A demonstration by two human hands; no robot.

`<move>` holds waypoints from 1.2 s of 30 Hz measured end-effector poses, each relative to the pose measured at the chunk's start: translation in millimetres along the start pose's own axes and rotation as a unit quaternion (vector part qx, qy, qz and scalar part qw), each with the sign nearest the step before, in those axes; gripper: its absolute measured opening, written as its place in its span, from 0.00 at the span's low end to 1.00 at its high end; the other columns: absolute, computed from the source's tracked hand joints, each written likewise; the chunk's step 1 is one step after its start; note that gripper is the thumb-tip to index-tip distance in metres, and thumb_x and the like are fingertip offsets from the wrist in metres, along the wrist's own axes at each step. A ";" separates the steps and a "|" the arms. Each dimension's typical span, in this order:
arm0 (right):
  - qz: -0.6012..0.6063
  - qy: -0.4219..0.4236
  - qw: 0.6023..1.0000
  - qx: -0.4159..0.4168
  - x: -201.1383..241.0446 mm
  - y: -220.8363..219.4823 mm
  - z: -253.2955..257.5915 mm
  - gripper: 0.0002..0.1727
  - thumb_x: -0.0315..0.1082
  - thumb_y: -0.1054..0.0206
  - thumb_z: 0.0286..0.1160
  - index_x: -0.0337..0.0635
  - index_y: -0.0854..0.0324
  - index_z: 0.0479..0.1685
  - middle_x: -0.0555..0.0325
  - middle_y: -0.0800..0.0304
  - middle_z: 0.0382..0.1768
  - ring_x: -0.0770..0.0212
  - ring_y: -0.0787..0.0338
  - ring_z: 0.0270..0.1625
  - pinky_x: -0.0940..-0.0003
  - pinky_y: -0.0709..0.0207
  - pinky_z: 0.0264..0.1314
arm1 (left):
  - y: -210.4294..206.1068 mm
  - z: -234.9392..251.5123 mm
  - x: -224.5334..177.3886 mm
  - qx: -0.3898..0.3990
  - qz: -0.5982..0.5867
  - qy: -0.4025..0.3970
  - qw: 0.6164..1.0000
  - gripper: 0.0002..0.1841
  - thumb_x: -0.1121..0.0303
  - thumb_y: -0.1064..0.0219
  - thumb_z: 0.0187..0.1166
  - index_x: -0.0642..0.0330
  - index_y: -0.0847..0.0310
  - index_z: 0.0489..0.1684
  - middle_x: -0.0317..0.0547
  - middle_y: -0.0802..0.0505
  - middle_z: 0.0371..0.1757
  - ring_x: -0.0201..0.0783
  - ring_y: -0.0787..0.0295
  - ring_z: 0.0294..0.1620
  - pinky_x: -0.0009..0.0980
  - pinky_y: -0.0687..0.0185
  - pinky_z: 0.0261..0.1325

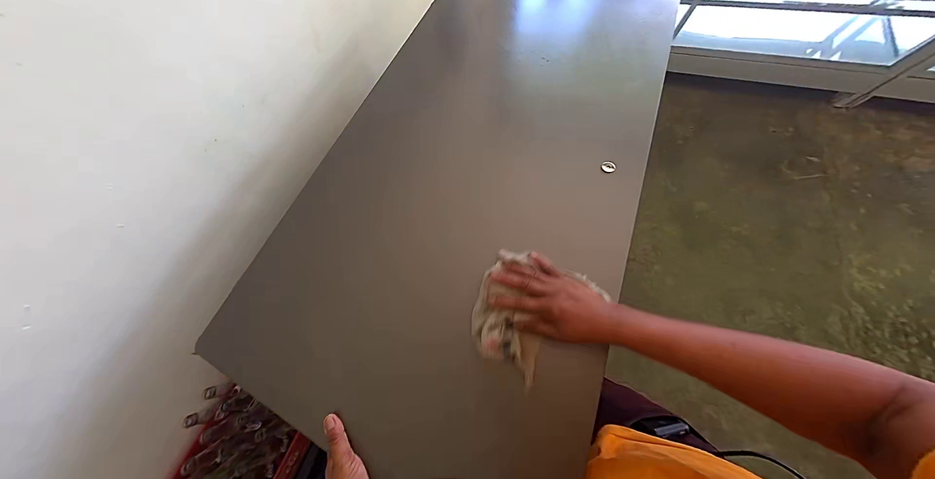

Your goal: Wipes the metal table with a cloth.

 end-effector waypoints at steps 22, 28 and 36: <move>-0.093 -0.306 0.947 -0.018 -110.0 50.0 -22.8 0.39 0.65 0.56 0.87 0.59 0.43 0.94 0.44 0.56 0.95 0.36 0.61 0.96 0.25 0.72 0.90 | -0.5 -4.4 -2.0 -0.008 -0.001 -0.033 0.999 0.29 0.44 0.52 0.92 0.62 0.23 0.68 0.43 0.10 0.49 0.23 0.12 0.47 0.29 0.15 0.54; 0.072 0.035 0.993 0.082 108.2 -49.9 -51.6 0.31 0.56 0.40 0.85 0.61 0.28 0.86 0.51 0.43 0.93 0.35 0.49 0.94 0.27 0.66 0.90 | 0.2 4.7 2.6 0.015 0.014 -0.048 0.999 0.32 0.44 0.56 0.93 0.62 0.33 0.81 0.51 0.16 0.67 0.30 0.17 0.62 0.36 0.21 0.67; 0.271 -0.296 0.902 -0.162 -76.0 82.9 -44.8 0.20 0.32 0.46 0.92 0.38 0.23 0.77 0.47 0.16 0.72 0.56 0.17 0.74 0.56 0.29 0.80 | -3.4 -10.2 -6.6 -0.025 0.024 -0.060 0.998 0.32 0.43 0.53 0.91 0.66 0.22 0.66 0.49 0.11 0.52 0.29 0.12 0.49 0.33 0.16 0.56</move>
Point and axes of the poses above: each hand's wrist, its own z-axis towards the middle knuckle, its own y-axis out of the back of the hand, x = y × z, the point moved 10 cm from there along z, towards the middle knuckle
